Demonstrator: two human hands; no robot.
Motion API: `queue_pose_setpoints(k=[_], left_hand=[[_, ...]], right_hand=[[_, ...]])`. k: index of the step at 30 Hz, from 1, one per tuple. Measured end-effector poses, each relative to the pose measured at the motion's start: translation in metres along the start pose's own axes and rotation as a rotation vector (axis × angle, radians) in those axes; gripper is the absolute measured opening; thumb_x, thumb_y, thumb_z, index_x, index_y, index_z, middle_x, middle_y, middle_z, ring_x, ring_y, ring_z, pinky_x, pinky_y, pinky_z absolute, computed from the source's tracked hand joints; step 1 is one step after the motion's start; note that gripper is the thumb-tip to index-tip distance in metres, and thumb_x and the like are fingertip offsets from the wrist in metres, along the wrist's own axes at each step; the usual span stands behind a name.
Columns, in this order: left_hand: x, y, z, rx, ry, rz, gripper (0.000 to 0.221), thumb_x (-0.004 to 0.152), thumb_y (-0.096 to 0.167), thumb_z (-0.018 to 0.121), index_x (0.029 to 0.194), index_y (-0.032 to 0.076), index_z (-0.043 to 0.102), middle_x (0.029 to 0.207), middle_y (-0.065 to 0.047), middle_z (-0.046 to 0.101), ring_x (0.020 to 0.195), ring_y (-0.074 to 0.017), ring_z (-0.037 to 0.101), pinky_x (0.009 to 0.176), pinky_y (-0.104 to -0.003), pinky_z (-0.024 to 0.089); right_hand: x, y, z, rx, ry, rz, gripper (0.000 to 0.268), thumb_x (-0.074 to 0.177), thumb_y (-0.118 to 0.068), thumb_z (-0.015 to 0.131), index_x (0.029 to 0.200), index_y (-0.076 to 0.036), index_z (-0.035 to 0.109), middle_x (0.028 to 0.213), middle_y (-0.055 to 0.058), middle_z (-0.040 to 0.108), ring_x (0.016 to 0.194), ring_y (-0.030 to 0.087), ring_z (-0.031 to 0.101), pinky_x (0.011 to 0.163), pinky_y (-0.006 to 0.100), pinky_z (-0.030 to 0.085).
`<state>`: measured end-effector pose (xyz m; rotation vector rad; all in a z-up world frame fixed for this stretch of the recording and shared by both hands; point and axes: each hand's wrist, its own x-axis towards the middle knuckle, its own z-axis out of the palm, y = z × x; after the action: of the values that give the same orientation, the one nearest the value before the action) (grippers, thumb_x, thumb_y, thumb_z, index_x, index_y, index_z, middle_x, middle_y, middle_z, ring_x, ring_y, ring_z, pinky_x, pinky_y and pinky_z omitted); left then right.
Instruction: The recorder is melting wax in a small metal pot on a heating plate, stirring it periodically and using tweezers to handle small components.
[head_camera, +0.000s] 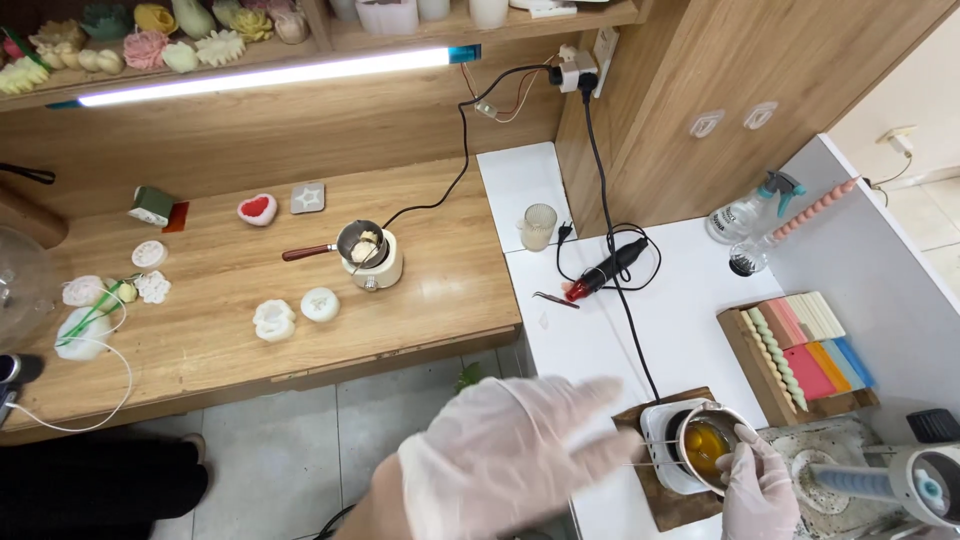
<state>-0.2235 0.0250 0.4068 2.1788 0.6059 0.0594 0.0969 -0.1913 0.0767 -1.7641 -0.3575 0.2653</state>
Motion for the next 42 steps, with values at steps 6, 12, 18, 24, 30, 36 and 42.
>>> queue_pose_setpoints(k=[6, 12, 18, 24, 30, 36, 42], left_hand=[[0.003, -0.229, 0.111, 0.306, -0.187, -0.426, 0.041, 0.102, 0.032, 0.041, 0.126, 0.007, 0.061, 0.134, -0.022, 0.059, 0.125, -0.0395, 0.056, 0.104, -0.045, 0.046], [-0.12, -0.382, 0.151, 0.217, -0.127, -0.868, 0.053, 0.098, 0.044, 0.043, 0.124, 0.005, 0.067, 0.134, -0.022, 0.063, 0.127, -0.0379, 0.058, 0.107, -0.044, 0.047], [-0.163, -0.263, 0.027, 0.298, 0.369, -0.808, 0.055, 0.099, 0.042, 0.047, 0.139, 0.005, 0.056, 0.142, -0.022, 0.058, 0.126, -0.0384, 0.057, 0.104, -0.047, 0.044], [-0.047, -0.242, -0.008, 0.363, 0.868, -0.696, 0.064, 0.1, 0.039, 0.05, 0.154, 0.005, 0.044, 0.15, -0.023, 0.053, 0.125, -0.0388, 0.056, 0.101, -0.05, 0.042], [0.079, -0.214, 0.11, 0.156, 0.104, -0.555, 0.064, 0.097, 0.046, 0.053, 0.152, 0.018, 0.036, 0.162, -0.013, 0.032, 0.139, -0.0316, 0.047, 0.11, -0.043, 0.042], [0.134, -0.148, 0.11, 0.005, 0.576, -0.065, 0.065, 0.093, 0.033, 0.064, 0.15, 0.011, 0.041, 0.156, -0.02, 0.04, 0.133, -0.0372, 0.049, 0.106, -0.047, 0.041], [0.186, -0.1, 0.112, -0.239, 0.661, 0.03, 0.061, 0.1, 0.027, 0.061, 0.15, 0.0, 0.039, 0.151, -0.026, 0.043, 0.135, -0.04, 0.048, 0.11, -0.042, 0.042]], right_hand=[[0.04, 0.083, -0.044, -0.034, -0.022, 0.043, 0.024, 0.11, -0.014, 0.054, 0.13, -0.004, 0.064, 0.077, 0.005, 0.064, 0.069, 0.008, 0.058, 0.067, 0.021, 0.047], [0.058, 0.125, -0.07, -0.113, 0.071, 0.08, 0.021, 0.113, -0.015, 0.059, 0.125, 0.002, 0.064, 0.075, 0.011, 0.063, 0.068, 0.013, 0.056, 0.065, 0.026, 0.046], [0.017, -0.017, -0.012, -0.061, 0.042, 0.004, 0.027, 0.111, -0.015, 0.056, 0.133, -0.001, 0.064, 0.087, 0.004, 0.066, 0.076, 0.006, 0.057, 0.069, 0.021, 0.045], [-0.022, -0.054, 0.053, -0.052, -0.256, 0.107, 0.029, 0.102, -0.017, 0.059, 0.126, -0.004, 0.068, 0.089, 0.005, 0.07, 0.081, 0.01, 0.06, 0.074, 0.023, 0.048], [-0.114, -0.12, 0.139, -0.49, -0.732, 0.251, 0.047, 0.096, -0.04, 0.057, 0.138, -0.02, 0.052, 0.087, 0.006, 0.067, 0.081, 0.015, 0.065, 0.079, 0.03, 0.056], [-0.141, -0.079, 0.153, -0.004, -0.933, 0.005, 0.051, 0.101, -0.046, 0.06, 0.136, -0.01, 0.055, 0.106, 0.007, 0.064, 0.099, 0.015, 0.062, 0.094, 0.03, 0.051], [-0.136, -0.117, 0.162, 0.084, -0.366, -0.437, 0.071, 0.084, -0.041, 0.088, 0.13, -0.005, 0.048, 0.115, 0.014, 0.061, 0.087, 0.022, 0.062, 0.08, 0.034, 0.052]])
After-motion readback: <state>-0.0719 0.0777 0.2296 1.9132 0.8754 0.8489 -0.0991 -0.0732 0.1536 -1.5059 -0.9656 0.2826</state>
